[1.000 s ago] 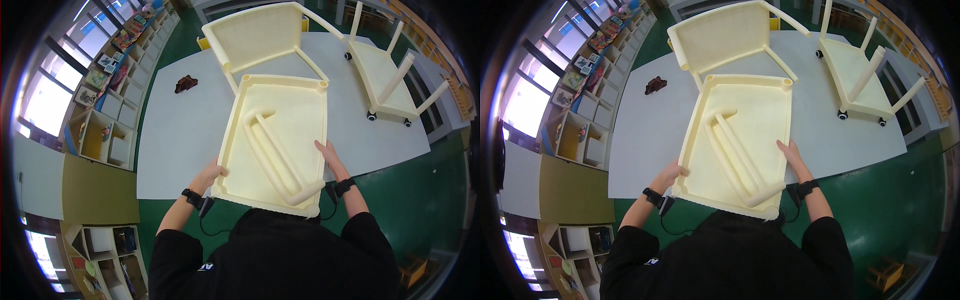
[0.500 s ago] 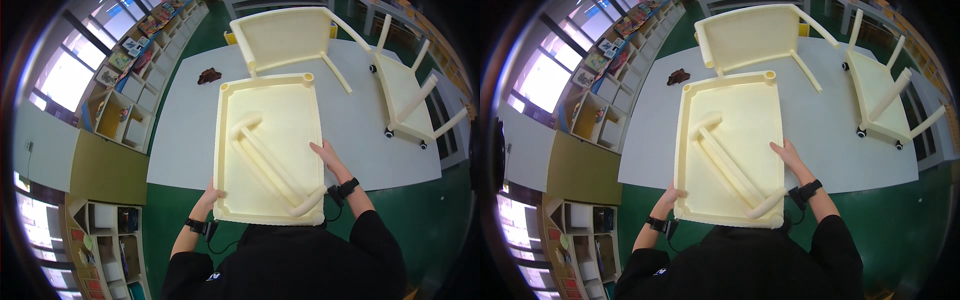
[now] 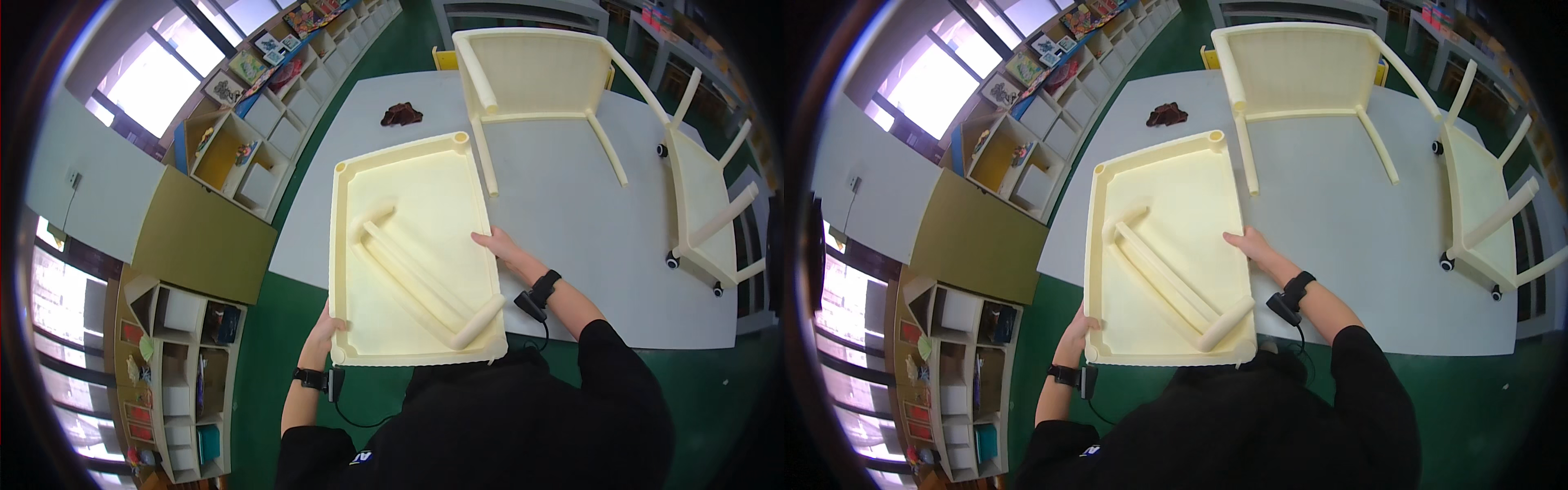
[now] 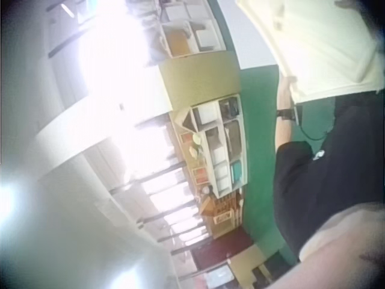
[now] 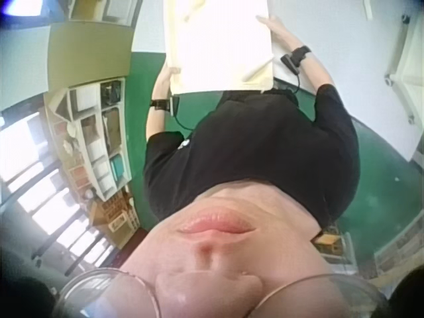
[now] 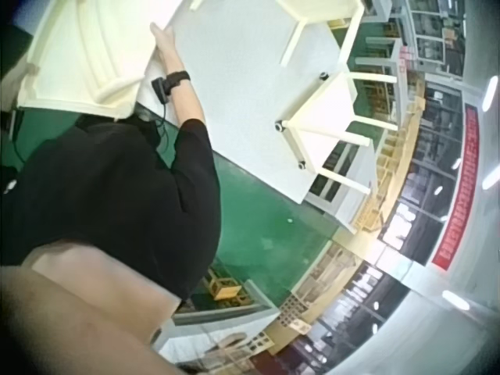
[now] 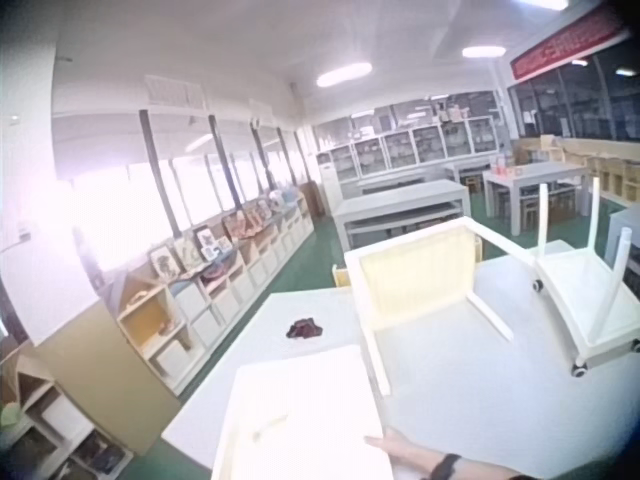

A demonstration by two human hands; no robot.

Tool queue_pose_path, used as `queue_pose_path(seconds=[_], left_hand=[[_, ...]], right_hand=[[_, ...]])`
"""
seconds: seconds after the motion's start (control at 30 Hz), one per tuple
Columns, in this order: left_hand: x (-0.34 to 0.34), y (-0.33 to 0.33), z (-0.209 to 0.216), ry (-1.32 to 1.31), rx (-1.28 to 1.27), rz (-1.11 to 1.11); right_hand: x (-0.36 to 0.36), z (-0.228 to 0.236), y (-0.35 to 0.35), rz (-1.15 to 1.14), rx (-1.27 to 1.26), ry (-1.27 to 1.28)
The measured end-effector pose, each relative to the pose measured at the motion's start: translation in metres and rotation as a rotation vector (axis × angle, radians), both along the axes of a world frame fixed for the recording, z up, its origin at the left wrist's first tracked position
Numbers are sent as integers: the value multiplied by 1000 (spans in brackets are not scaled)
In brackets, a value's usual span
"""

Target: The person pulls apart the sections and legs of a plastic utility cart, placing the individual shelves and supports onto a table.

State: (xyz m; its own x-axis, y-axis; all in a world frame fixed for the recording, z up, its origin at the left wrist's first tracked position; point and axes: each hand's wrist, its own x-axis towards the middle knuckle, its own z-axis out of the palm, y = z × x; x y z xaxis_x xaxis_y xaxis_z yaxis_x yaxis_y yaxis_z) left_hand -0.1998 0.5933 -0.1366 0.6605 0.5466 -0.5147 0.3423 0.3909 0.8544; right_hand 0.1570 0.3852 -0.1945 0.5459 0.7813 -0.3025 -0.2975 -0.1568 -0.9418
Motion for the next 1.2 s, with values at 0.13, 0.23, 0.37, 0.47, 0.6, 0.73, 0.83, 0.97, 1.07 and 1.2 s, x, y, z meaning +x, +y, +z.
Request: queue_pose_path(seconds=[0.13,0.23,0.37,0.47,0.6,0.73,0.83,0.97,1.07,1.2], left_hand=[[3,57,-12,-23,-71,8],[8,103,-20,-4,-91,-12],[25,164,-22,-136,-99,-103],[39,209,-20,-208,-125,-145],[56,260,-25,-340,-208,-173],[75,298,-41,-388,-179,-173],[81,319,-59,-379,-175,-134],[77,331,-65,-398,-164,-59],[62,330,-66,-437,-63,-8],[59,302,-41,-411,91,-14]], right_hand=[[4,11,42,59,-155,43],[9,9,73,17,-121,34],[11,8,118,-96,-235,-21],[17,7,150,-159,-162,23],[36,-13,191,-248,-270,49],[43,0,221,-209,-193,72],[45,15,242,-251,-280,15],[63,-3,260,-289,-293,4],[69,-6,272,-282,-286,-8],[84,-14,277,-248,-252,6]])
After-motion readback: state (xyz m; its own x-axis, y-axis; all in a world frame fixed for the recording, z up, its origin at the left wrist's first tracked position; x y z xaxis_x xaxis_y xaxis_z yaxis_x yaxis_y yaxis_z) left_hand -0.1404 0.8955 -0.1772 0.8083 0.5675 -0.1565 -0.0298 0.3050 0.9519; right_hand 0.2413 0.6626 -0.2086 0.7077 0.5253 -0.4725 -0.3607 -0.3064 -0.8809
